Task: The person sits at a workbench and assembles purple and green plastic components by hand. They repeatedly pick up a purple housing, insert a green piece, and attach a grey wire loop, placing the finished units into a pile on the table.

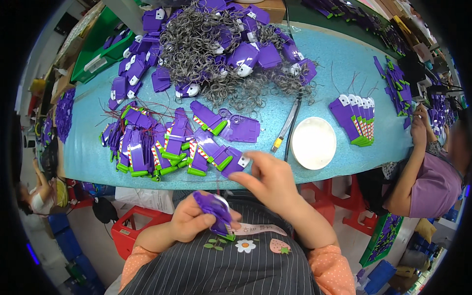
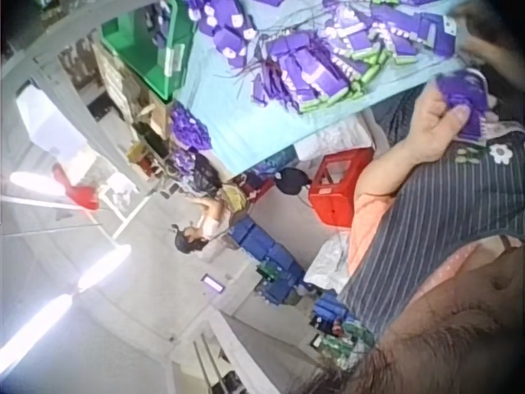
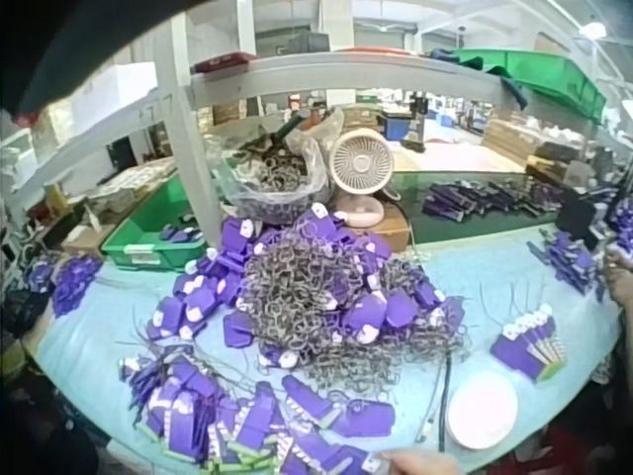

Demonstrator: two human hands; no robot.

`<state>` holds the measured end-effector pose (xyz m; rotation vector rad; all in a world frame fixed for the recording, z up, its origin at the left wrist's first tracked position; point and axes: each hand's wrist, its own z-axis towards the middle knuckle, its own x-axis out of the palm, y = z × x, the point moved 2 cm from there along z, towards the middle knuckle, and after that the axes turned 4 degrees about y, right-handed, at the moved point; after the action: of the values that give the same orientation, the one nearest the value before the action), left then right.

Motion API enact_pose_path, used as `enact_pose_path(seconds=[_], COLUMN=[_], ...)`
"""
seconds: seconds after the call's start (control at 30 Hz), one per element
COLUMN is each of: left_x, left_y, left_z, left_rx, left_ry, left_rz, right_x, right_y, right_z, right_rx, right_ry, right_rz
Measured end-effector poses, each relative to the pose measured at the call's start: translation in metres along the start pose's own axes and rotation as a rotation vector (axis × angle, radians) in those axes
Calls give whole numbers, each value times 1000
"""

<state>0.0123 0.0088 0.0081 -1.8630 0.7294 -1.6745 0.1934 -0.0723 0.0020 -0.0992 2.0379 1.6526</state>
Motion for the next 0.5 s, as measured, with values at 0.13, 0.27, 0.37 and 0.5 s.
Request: enact_pose_path(seconds=[0.13,0.27,0.37,0.5], left_x=[0,-5,-3,5], left_y=[1,9,17,15], left_z=[-3,-4,0,9], left_rx=[-139,-171,-149,-207], left_ry=[-185,-268,-260,-187], left_rz=[-119,-82,-35,81], right_x=[24,-3,-13,-2], right_y=[5,-10,5,9], right_z=[4,-28,-48,-45], right_rx=[-215,61,104,11], right_ry=[-342,-306,-191,81], right_rz=[-535,-84,640,719])
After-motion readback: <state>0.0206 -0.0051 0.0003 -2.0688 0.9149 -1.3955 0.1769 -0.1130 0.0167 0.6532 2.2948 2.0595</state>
